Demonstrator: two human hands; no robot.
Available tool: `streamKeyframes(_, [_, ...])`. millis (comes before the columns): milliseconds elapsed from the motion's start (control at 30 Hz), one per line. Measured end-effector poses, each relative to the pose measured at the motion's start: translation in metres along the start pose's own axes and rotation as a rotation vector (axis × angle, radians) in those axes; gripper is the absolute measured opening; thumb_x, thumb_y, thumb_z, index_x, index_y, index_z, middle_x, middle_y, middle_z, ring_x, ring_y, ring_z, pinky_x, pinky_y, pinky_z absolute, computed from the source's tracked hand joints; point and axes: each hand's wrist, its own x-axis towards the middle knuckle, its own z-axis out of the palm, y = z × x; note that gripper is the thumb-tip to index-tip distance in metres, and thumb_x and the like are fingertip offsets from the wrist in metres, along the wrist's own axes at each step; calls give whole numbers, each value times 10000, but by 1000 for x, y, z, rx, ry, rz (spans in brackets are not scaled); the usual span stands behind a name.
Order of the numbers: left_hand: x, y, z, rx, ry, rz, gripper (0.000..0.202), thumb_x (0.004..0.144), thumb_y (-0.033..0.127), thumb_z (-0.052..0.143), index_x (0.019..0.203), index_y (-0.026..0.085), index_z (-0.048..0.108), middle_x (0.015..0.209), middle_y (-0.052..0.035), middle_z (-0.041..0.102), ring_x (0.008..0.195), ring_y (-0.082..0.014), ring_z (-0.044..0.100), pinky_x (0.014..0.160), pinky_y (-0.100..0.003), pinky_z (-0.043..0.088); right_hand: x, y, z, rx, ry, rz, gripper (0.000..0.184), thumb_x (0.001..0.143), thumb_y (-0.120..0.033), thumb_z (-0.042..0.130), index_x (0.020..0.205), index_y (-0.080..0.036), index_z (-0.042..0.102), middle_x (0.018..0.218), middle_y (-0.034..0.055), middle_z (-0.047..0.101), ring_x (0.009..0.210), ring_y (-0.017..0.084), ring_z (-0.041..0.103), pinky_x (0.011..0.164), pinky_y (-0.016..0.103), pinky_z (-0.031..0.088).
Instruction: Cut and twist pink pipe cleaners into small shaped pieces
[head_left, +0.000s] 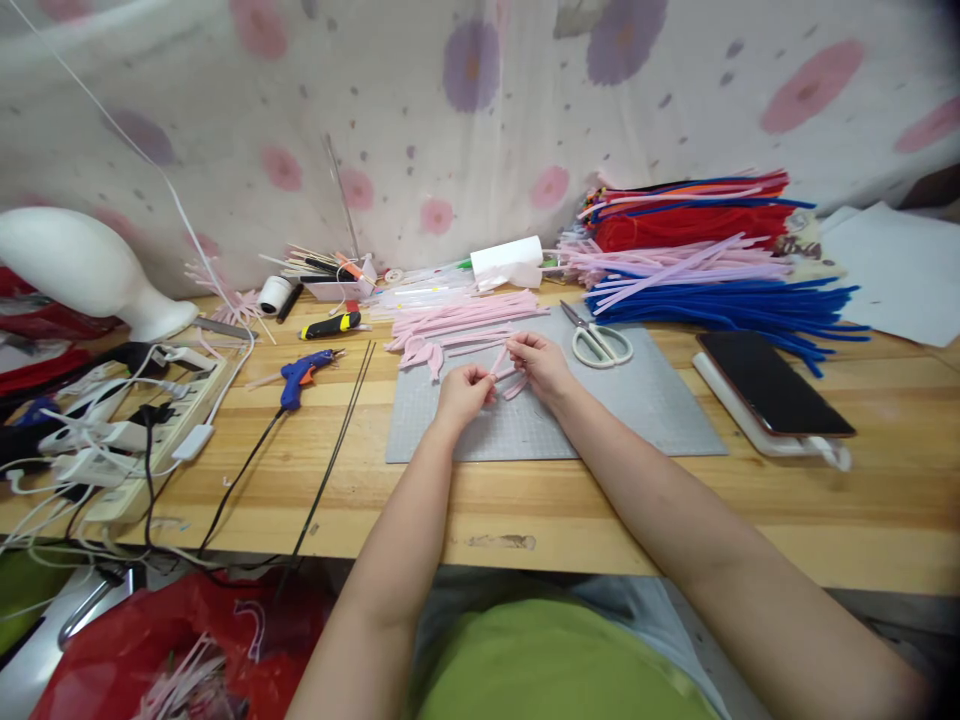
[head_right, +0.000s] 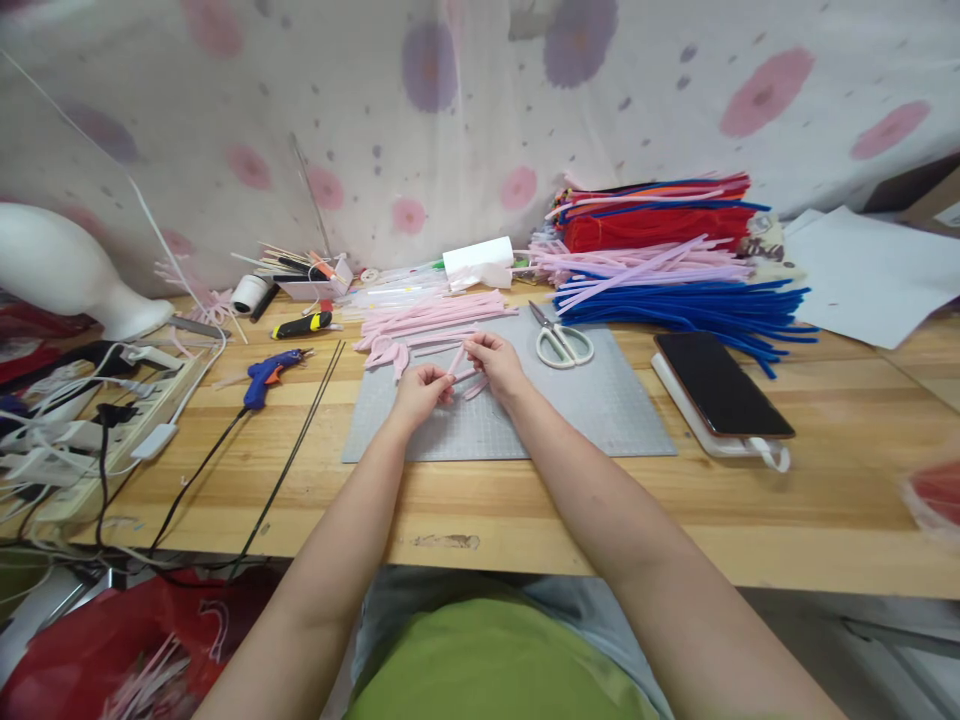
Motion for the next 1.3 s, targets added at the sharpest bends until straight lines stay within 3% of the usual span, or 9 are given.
streamKeyframes(200, [1,-9,4,189,53,116,116,697,260,564,628,168,574,499,16,582,442,-82,538,477,-186,365,-2,0,7,13,91,-17,233,506,-288,696,544,-175,495,460,-60,455,394,30,318,376,178,213])
streamKeyframes(333, [-3,-3,3,58,28,38,133,664,267,610,601,156,571,491,17,580,413,-74,517,457,-186,363,-2,-4,4,15,46,16,242,515,-297,709,567,-170,509,473,-60,466,405,28,342,384,171,244])
streamKeyframes(533, [-12,8,-10,-312,-274,-181,233,551,290,714,640,104,606,500,2,581,393,-67,499,470,-216,435,-8,-14,-10,116,-293,304,295,529,-304,751,721,-147,591,540,-46,503,463,38,418,405,159,294])
streamKeyframes(700, [-16,13,-10,-482,-468,-314,199,569,245,705,666,93,622,495,10,551,386,-41,469,428,-182,420,-11,-16,-9,195,-326,260,282,517,-292,767,666,-148,576,521,-53,469,455,28,379,397,149,271])
streamKeyframes(833, [-16,11,-8,-549,-461,-367,128,618,206,672,671,101,624,489,12,534,398,-27,461,425,-155,404,-12,-16,-2,213,-304,232,292,507,-296,769,625,-141,552,506,-59,428,453,23,347,392,152,244])
streamKeyframes(1033, [-13,8,-8,-570,-414,-337,115,641,190,661,700,95,632,519,2,565,425,-37,499,470,-165,439,-11,-15,1,185,-250,144,294,514,-303,759,610,-147,529,507,-59,417,445,24,323,389,167,213])
streamKeyframes(1300, [-11,15,-10,-571,-253,-267,108,666,177,634,711,79,635,536,2,581,443,-46,530,475,-169,461,-6,-13,0,186,-158,30,275,517,-310,755,612,-167,540,496,-63,417,439,27,337,391,168,225])
